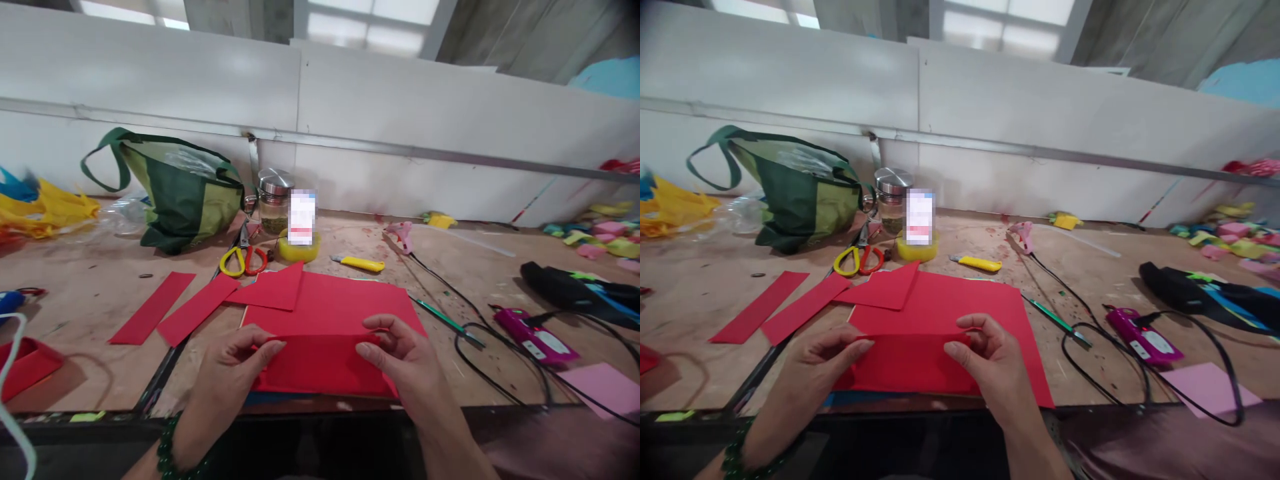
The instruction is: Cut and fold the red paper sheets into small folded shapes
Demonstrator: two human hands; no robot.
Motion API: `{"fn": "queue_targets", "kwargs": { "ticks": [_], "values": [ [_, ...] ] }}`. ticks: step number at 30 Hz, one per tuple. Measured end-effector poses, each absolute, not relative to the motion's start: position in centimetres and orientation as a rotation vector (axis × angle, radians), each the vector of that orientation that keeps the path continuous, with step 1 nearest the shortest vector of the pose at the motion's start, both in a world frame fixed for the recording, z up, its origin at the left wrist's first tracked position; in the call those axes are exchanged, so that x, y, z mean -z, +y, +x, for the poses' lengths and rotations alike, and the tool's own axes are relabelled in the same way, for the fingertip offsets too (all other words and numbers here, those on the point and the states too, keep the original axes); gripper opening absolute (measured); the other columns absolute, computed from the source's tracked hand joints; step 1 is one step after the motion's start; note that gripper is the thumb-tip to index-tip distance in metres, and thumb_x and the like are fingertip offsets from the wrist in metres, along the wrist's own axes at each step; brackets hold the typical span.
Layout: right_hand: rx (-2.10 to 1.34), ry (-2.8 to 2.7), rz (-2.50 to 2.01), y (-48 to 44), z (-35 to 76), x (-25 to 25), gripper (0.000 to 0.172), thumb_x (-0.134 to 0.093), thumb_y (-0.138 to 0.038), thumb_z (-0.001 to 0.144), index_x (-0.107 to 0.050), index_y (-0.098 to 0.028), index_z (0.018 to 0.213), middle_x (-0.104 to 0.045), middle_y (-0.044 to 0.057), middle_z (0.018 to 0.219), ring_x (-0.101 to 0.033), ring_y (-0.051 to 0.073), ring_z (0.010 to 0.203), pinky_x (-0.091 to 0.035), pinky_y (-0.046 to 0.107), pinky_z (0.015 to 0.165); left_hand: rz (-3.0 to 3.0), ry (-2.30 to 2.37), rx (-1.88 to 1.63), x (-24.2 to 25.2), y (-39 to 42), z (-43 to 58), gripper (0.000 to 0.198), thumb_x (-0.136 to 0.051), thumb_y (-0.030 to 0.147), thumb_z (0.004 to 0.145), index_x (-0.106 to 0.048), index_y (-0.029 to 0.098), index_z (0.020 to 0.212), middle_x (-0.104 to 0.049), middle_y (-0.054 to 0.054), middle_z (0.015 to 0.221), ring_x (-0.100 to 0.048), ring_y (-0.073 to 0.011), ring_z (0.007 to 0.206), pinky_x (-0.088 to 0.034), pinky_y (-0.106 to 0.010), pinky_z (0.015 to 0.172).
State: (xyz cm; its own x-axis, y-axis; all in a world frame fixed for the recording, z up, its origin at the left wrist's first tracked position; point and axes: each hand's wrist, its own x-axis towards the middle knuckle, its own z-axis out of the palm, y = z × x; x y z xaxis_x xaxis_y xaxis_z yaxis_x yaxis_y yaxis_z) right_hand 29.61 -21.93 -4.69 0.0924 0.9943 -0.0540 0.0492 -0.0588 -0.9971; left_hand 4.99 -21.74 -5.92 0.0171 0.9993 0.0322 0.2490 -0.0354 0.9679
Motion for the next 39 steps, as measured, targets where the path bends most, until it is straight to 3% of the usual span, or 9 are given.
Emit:
{"fn": "queue_targets", "kwargs": {
  "ticks": [14,25,34,39],
  "values": [
    [-1.092,-1.109,-1.287,-22.4,28.7,4.0,0.03,-0.084,-0.041,0.059,-0.067,-0.021,0.074,-0.062,-0.002,0.063,-0.056,0.013,0.06,-0.047,0.024,0.057,1.458,1.385,-1.138,5.2,-22.0,4.9,0.028,-0.065,0.042,0.075,-0.067,0.018,0.06,-0.056,0.001,0.056,-0.05,-0.0119,0.054,-0.039,-0.019,0.048],
    [-1.136,-1.072,-1.293,-22.4,28.6,4.2,0.031,-0.082,-0.041,0.064,-0.067,-0.021,0.082,-0.062,-0.004,0.059,-0.053,0.01,0.054,-0.041,0.022,0.053,1.496,1.38,-1.146,5.2,-21.9,4.8,0.027,-0.064,0.04,0.077,-0.067,0.019,0.06,-0.056,0.001,0.057,-0.05,-0.0123,0.055,-0.039,-0.021,0.05],
    [-1.093,-1.14,-1.336,-22.0,29.2,4.7,0.036,-0.082,-0.043,0.063,-0.067,-0.019,0.085,-0.068,0.001,0.065,-0.061,0.014,0.061,-0.048,0.025,0.058,1.512,1.367,-1.174,5.7,-22.1,4.5,0.026,-0.065,0.036,0.079,-0.065,0.018,0.061,-0.055,0.002,0.057,-0.048,-0.0112,0.056,-0.037,-0.021,0.052],
    [-1.062,-1.03,-1.368,-21.4,29.6,5.3,0.036,-0.086,-0.041,0.053,-0.069,-0.019,0.076,-0.069,0.001,0.065,-0.064,0.015,0.062,-0.052,0.023,0.058,1.453,1.293,-1.2,5.5,-22.0,5.1,0.022,-0.068,0.032,0.078,-0.065,0.016,0.062,-0.057,0.002,0.059,-0.051,-0.0107,0.057,-0.038,-0.021,0.054]
  ]
}}
